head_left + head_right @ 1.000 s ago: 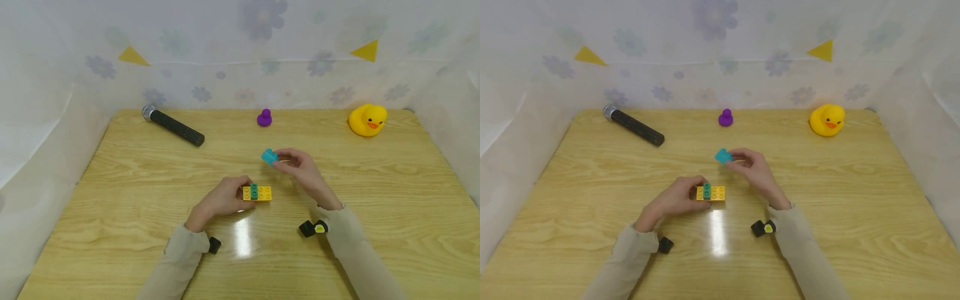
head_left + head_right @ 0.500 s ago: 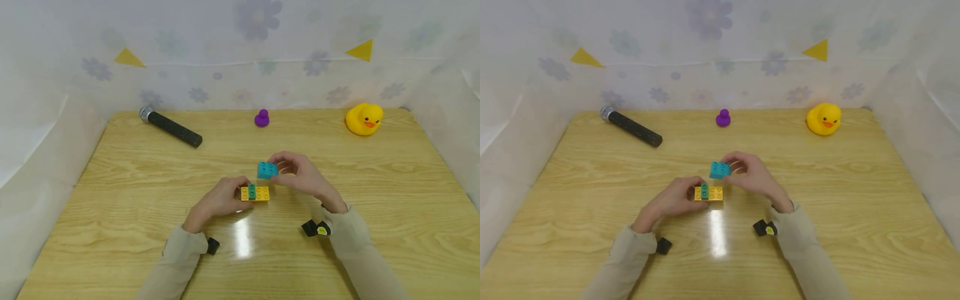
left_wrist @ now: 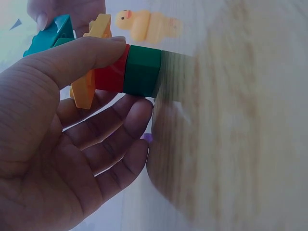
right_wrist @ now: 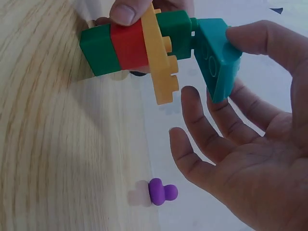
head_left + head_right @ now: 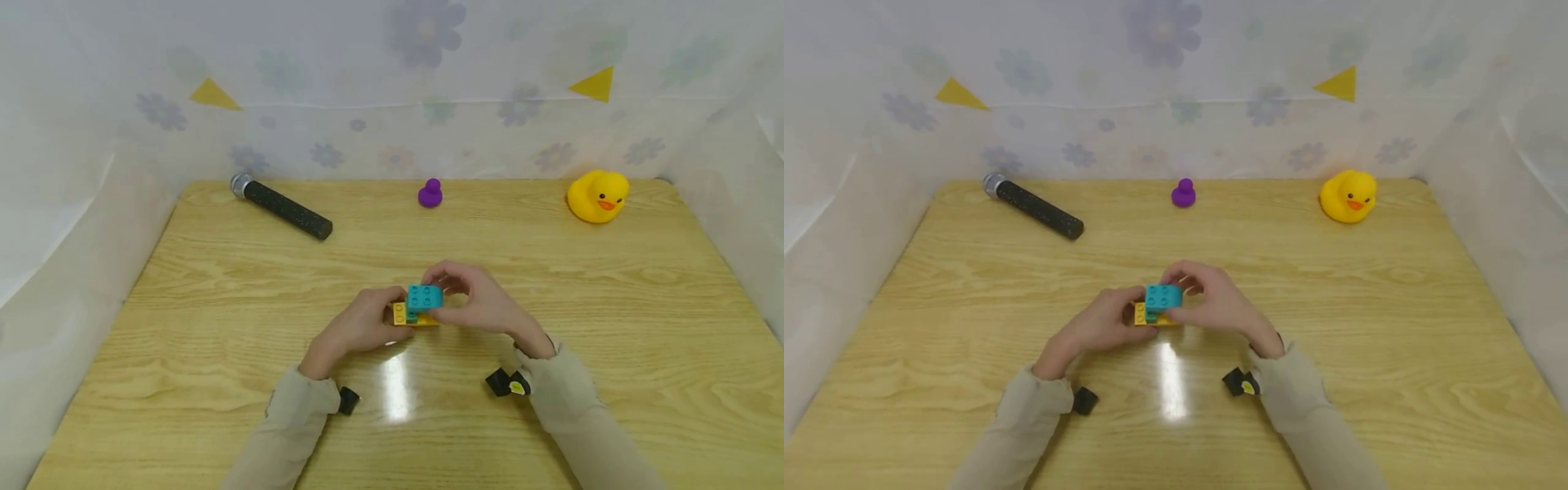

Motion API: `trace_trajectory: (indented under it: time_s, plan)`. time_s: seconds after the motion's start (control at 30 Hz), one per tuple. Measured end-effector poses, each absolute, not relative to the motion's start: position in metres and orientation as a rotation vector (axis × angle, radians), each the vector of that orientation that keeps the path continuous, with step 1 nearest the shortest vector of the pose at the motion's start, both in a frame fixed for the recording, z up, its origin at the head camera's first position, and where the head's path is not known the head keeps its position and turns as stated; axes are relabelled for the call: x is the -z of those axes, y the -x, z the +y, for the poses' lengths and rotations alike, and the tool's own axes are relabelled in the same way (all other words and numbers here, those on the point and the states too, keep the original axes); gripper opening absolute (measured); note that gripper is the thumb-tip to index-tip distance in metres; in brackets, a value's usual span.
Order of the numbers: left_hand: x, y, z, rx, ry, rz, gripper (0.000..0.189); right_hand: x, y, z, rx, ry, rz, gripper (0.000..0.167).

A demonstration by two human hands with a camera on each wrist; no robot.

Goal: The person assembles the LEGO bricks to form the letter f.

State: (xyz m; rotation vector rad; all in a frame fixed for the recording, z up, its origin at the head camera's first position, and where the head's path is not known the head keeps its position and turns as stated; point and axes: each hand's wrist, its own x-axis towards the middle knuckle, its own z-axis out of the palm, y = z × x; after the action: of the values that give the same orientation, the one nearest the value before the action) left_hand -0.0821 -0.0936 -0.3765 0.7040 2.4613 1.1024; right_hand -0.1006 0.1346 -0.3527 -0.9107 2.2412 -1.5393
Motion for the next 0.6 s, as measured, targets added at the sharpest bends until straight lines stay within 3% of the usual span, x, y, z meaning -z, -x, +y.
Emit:
trace_trajectory:
  time_s: [0.6]
  plan:
    - [0.3776,0.0825,-0.0949,-1.104,-0.728,2.464,0.031,0.353,0.0965,0.1302,1.473,1.044,2.341,0.037]
